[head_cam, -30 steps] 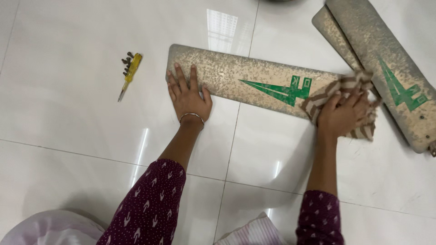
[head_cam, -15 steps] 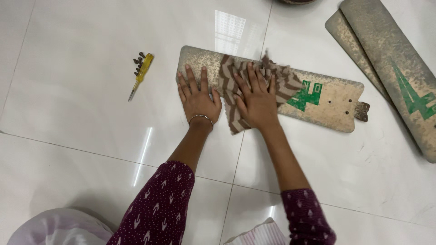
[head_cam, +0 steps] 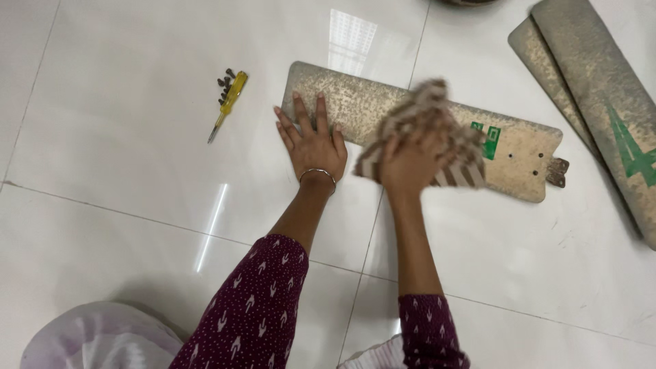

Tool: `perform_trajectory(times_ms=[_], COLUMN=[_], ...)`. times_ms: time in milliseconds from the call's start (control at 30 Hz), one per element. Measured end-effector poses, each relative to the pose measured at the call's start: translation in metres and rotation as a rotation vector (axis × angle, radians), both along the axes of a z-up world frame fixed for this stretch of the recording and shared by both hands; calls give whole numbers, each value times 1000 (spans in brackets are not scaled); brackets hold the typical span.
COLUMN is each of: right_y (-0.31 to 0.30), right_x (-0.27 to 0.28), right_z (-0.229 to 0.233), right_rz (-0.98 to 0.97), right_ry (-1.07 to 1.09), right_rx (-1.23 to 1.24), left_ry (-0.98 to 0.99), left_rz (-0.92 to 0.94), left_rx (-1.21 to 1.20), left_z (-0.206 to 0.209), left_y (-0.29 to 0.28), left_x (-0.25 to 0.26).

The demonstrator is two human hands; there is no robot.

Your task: The person wipes a ceiling fan blade with a cloth, then attaches the blade to the fan motor using screws and a screwdriver. The person repeats the process for a second blade.

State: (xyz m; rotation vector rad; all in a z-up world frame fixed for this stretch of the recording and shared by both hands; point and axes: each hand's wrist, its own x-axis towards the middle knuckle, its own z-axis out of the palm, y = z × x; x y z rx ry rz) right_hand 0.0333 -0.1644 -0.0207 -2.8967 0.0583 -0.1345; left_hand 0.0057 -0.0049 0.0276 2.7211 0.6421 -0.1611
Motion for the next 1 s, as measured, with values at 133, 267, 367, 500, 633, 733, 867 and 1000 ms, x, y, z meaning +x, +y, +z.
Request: perform_trajectory(times_ms=[133, 267, 367, 500, 633, 733, 867, 1000], right_y=[32, -41, -80, -51, 29, 82, 116, 134], right_x=[10, 40, 34, 35, 50, 70, 88, 98], right_z=[15, 41, 38, 16, 11, 18, 37, 44], right_rz=[694, 632, 147, 204, 571, 904, 913, 849], right_ry=[117, 178, 74, 88, 149, -69, -14, 80], right_rx=[34, -90, 1, -14, -50, -87, -7, 37], left_ry=[6, -39, -21, -44, -99, -187, -280, -261], left_rz=[-9, -2, 4, 9, 12, 33, 61, 56], left_rx=[77, 53, 58, 48, 34, 11, -11, 23], left_z=[-8, -9, -11, -12, -14, -19, -19, -15], left_y=[6, 1, 2, 1, 3, 1, 1, 0], left_x=[-2, 3, 1, 0, -2, -4, -5, -7])
